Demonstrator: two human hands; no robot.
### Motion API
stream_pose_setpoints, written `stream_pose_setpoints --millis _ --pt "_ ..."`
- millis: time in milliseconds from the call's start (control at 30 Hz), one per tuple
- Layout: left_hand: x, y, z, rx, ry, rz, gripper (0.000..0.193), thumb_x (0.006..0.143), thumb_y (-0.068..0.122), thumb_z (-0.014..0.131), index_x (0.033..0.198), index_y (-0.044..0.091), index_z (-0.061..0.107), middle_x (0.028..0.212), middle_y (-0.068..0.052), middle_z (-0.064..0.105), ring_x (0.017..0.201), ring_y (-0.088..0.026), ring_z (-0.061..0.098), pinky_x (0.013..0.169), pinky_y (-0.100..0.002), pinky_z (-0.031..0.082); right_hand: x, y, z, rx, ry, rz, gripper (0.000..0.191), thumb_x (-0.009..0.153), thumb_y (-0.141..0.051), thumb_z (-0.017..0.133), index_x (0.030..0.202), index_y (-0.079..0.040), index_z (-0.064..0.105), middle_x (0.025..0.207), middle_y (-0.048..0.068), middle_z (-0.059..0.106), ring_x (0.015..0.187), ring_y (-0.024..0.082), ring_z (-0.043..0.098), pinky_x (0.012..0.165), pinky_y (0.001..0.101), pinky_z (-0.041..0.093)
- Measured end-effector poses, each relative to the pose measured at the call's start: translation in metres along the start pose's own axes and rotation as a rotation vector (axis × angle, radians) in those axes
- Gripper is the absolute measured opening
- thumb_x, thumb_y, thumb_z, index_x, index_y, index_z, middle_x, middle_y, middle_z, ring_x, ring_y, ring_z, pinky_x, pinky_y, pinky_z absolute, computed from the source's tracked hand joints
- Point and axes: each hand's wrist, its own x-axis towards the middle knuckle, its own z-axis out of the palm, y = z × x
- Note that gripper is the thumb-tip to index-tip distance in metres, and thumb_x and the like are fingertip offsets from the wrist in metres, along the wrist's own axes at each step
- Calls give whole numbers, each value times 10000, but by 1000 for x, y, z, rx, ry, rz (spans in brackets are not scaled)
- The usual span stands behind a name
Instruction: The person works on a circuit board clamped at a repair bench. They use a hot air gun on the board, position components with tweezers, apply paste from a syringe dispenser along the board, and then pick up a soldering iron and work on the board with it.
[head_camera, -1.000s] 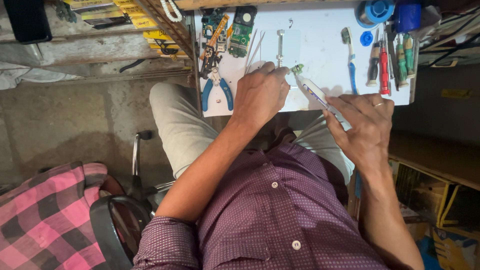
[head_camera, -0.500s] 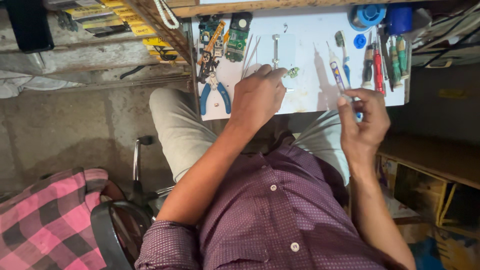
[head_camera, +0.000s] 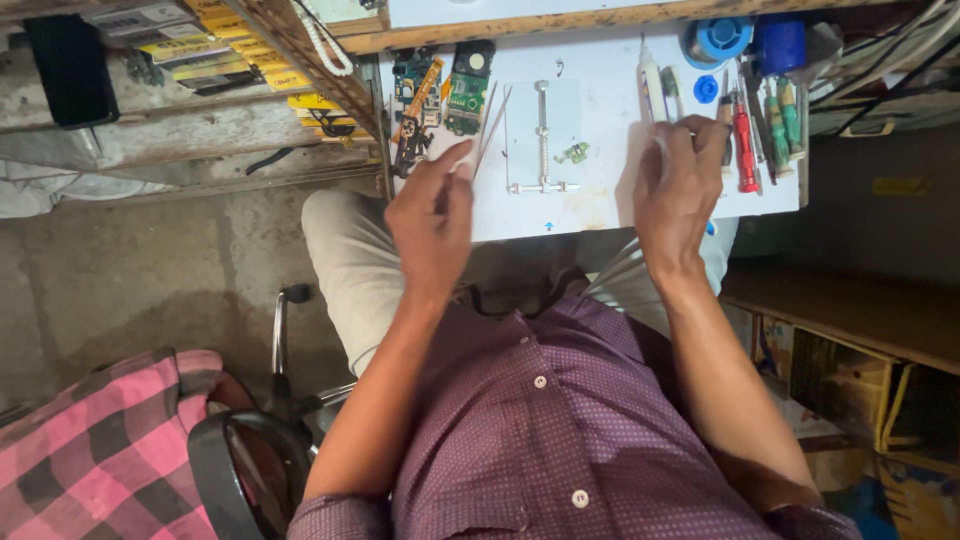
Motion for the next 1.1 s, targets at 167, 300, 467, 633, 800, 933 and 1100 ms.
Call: stream_pose_setpoints --millis 167,300,467,633,800,933,1100 --pt "-8 -6 -18 -71 90 -150 214 1038 31 645 1229 39 741 809 18 547 662 -28 427 566 -230 332 11 -3 6 29 -39 58 265 951 157 694 1196 66 656 1237 242 540 1095 401 611 894 472 510" --pt "-8 -10 -23 -69 98 -149 189 1054 55 655 1225 34 733 802 55 563 663 -4 445 560 -217 350 13 -4 6 -6 -72 45 290 944 134 695 1225 61 694 1280 243 547 1101 380 607 898 459 513" --pt "-9 -12 -19 -72 42 -205 211 1038 92 688 1234 47 749 670 72 460 595 -13 373 525 -231 300 11 -2 4 -15 -97 36 284 967 57 733 1250 48 708 1313 249 547 1113 379 586 923 470 496" --pt "-10 -11 -12 -43 -23 -193 223 1023 106 701 1233 54 755 622 53 413 571 -22 347 509 -246 293 8 3 2 13 -124 33 299 991 16 731 1284 51 679 1362 271 527 1142 389 572 952 469 490" --pt "-10 -11 -11 -18 -65 -196 232 1009 110 709 1230 57 755 605 31 383 557 -36 330 502 -260 289 -3 11 -7 -29 -108 19 294 994 10 738 1284 22 688 1410 247 534 1214 389 542 1029 480 462" --pt "-7 -11 -16 -28 -39 -178 124 1005 108 734 1103 40 766 594 31 440 559 -43 364 511 -260 309 -19 23 -23 -12 -34 -1 235 1021 22 748 1251 8 698 1378 200 561 1252 355 546 1065 442 465" --pt "2 1 -21 -36 -20 -204 201 1011 103 781 864 17 675 633 3 553 586 -60 444 533 -267 360 -44 42 -50 59 78 34 189 1049 66 734 1228 4 734 1268 169 611 1145 293 645 957 356 546"
